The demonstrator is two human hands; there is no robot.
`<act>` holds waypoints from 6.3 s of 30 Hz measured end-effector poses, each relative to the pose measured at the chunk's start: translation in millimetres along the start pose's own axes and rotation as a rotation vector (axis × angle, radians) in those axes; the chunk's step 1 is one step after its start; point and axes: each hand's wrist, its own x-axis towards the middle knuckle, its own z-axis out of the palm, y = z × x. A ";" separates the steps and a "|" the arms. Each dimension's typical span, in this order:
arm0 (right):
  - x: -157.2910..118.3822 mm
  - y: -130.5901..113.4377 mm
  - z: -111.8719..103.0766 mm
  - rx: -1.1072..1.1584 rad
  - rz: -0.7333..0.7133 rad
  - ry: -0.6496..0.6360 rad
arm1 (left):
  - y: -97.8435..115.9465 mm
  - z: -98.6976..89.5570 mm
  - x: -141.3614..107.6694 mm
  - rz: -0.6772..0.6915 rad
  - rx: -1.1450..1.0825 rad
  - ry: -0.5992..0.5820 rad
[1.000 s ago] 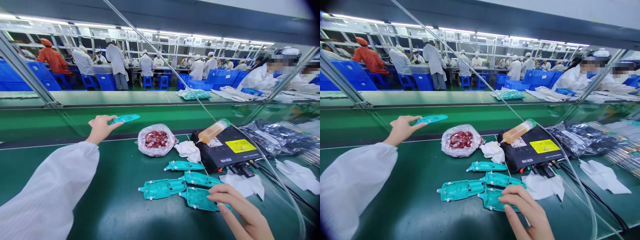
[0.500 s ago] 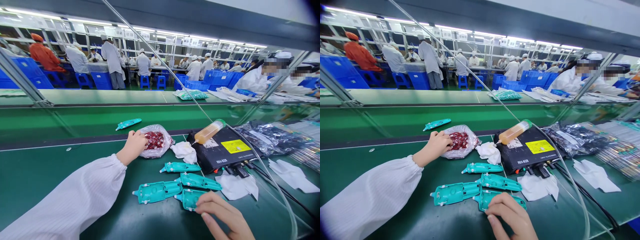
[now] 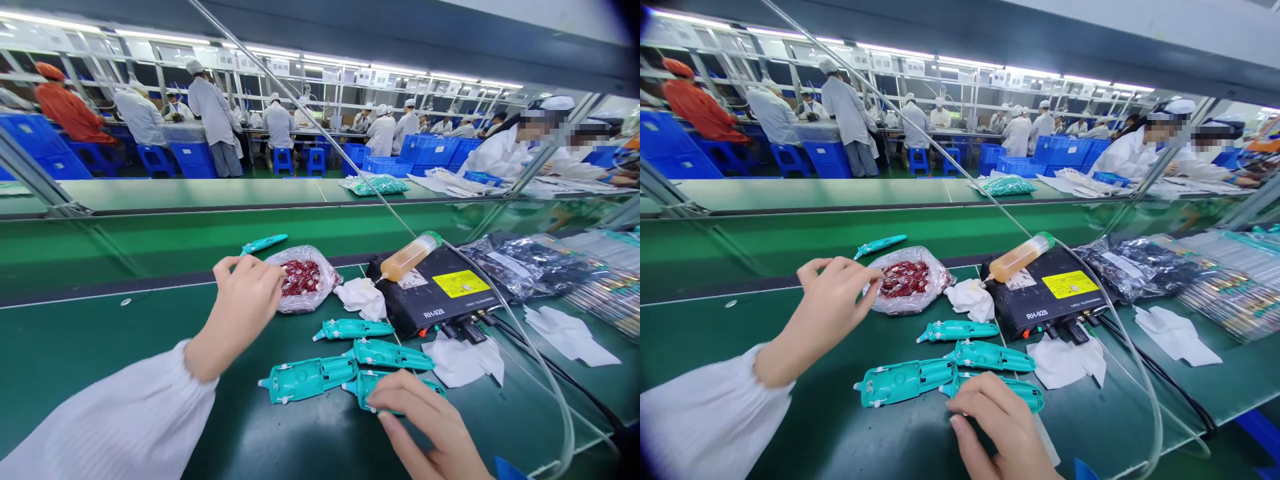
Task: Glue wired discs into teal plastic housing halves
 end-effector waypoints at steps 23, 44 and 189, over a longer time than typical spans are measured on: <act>25.5 -11.2 58.0 0.556 0.681 -0.440 | 34.4 -8.6 -107.8 0.388 -0.440 0.248; 24.5 14.9 86.4 -0.309 -0.087 -0.113 | 6.7 40.3 -126.3 0.110 -0.498 -0.124; 34.0 5.3 5.8 -0.213 -0.056 0.132 | -3.6 0.6 9.5 -0.338 -0.712 -0.341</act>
